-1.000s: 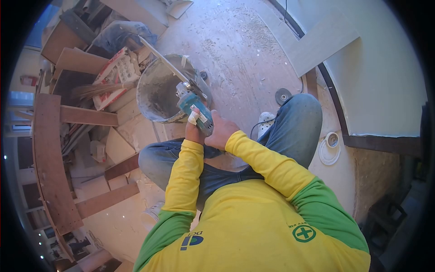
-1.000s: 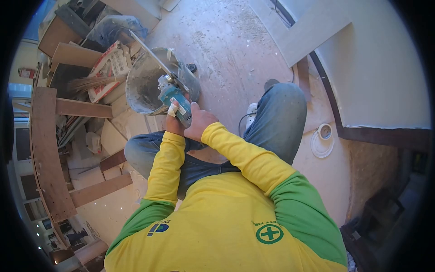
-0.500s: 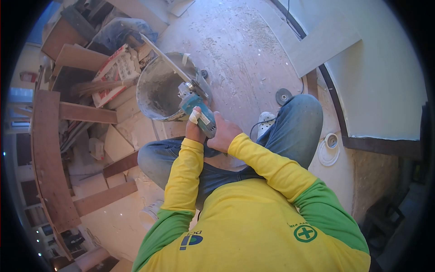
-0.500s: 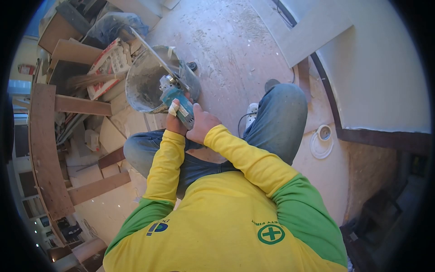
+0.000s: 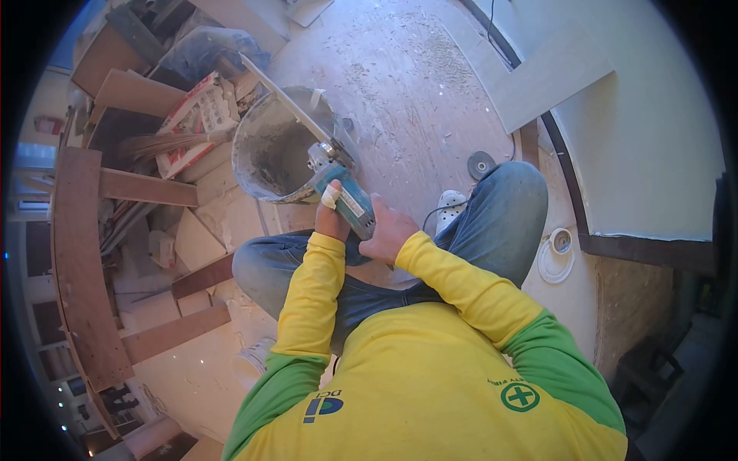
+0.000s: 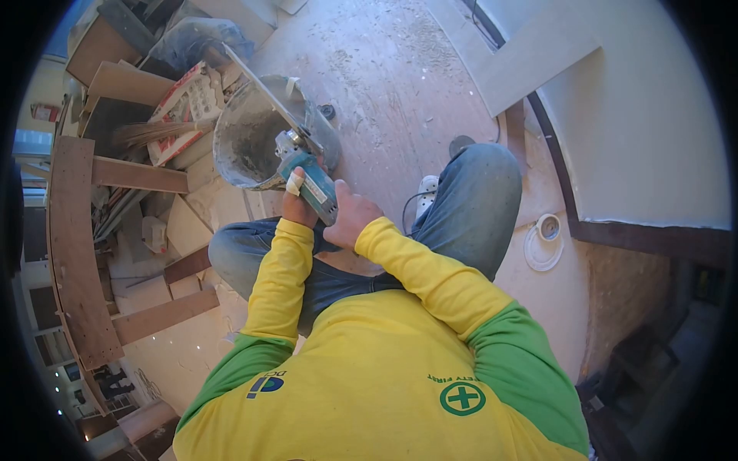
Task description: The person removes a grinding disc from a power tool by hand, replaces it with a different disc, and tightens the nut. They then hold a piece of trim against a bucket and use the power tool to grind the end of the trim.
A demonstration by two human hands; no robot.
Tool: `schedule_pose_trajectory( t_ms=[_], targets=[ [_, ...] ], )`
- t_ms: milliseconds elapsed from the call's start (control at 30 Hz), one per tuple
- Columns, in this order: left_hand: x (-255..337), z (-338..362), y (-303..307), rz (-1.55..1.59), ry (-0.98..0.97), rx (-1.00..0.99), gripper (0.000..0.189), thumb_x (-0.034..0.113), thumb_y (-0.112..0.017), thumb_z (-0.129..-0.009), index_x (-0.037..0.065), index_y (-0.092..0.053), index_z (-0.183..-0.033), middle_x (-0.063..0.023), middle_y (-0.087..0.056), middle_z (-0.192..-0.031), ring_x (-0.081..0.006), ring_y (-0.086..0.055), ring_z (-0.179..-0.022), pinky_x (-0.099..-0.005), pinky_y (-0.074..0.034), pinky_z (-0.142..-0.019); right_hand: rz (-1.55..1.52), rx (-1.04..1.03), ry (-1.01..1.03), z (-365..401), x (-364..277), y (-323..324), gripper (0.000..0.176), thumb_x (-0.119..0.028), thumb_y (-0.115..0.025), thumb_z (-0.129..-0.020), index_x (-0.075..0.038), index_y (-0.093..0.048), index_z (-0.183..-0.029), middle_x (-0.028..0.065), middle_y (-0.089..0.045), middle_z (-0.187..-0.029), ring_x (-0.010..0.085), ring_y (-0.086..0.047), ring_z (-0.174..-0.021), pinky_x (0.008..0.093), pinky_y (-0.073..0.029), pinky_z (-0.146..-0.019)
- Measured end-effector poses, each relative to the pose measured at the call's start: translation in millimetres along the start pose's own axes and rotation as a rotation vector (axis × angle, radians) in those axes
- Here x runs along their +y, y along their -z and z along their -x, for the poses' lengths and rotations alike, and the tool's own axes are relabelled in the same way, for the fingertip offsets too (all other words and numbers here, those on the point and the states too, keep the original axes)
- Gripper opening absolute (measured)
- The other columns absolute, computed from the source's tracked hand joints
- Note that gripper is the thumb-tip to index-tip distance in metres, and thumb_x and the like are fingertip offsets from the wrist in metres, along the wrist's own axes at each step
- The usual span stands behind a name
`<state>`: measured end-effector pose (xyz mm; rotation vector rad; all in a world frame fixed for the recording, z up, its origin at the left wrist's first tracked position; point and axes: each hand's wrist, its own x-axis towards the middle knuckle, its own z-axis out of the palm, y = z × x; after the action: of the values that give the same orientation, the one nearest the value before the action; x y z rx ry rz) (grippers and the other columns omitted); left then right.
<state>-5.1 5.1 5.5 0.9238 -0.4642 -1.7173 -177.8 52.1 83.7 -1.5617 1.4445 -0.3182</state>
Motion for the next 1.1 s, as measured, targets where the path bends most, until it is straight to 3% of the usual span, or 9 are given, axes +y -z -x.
schedule_pose_trajectory(
  t_ms=[500, 567, 800, 867, 1100],
  targets=[
    [4, 0, 1, -0.071, -0.014, -0.020, 0.060, 0.050, -0.071, -0.090, 0.004, -0.058, -0.125, -0.0077, -0.065, -0.109, -0.0215, -0.065, -0.098, -0.0365, -0.054, -0.090, 0.001, -0.002, -0.002, 5, 0, 0, 0.093, -0.029, -0.073, -0.070, 0.004, -0.031, -0.146, 0.0344, -0.064, -0.112, 0.0482, -0.064, -0.106, 0.0494, -0.051, -0.094],
    [3, 1, -1, -0.088, -0.041, -0.009, 0.060, 0.050, -0.071, -0.089, 0.004, -0.058, -0.125, -0.0074, -0.065, -0.109, -0.0213, -0.065, -0.098, -0.0365, -0.054, -0.090, 0.019, -0.021, -0.034, 4, 0, -1, 0.091, -0.029, -0.074, -0.070, -0.002, -0.031, -0.145, 0.0309, -0.065, -0.115, 0.0465, -0.064, -0.108, 0.0495, -0.051, -0.095],
    [1, 0, 3, -0.045, -0.006, 0.011, 0.058, 0.051, -0.070, -0.090, 0.005, -0.059, -0.124, -0.0078, -0.065, -0.109, -0.0226, -0.065, -0.098, -0.0378, -0.054, -0.090, 0.000, 0.000, -0.031, -1, -2, -4, 0.090, -0.028, -0.073, -0.071, -0.002, -0.030, -0.145, 0.0310, -0.064, -0.116, 0.0469, -0.063, -0.108, 0.0495, -0.051, -0.095],
    [-4, -5, 16, -0.055, 0.024, -0.018, 0.066, 0.052, -0.068, -0.091, 0.004, -0.054, -0.135, -0.0102, -0.064, -0.124, -0.0243, -0.061, -0.111, -0.0407, -0.054, -0.093, -0.002, -0.028, -0.052, -2, -4, -4, 0.089, -0.028, -0.073, -0.071, -0.001, -0.031, -0.145, 0.0309, -0.065, -0.116, 0.0471, -0.064, -0.108, 0.0496, -0.051, -0.095],
    [-2, 1, 7, -0.061, 0.000, 0.008, 0.067, 0.051, -0.069, -0.090, 0.005, -0.054, -0.135, -0.0102, -0.063, -0.125, -0.0242, -0.061, -0.110, -0.0406, -0.055, -0.091, -0.011, -0.002, -0.008, 5, 0, -5, 0.093, -0.029, -0.072, -0.070, 0.004, -0.030, -0.146, 0.0344, -0.064, -0.112, 0.0490, -0.063, -0.106, 0.0499, -0.051, -0.094]
  ],
)
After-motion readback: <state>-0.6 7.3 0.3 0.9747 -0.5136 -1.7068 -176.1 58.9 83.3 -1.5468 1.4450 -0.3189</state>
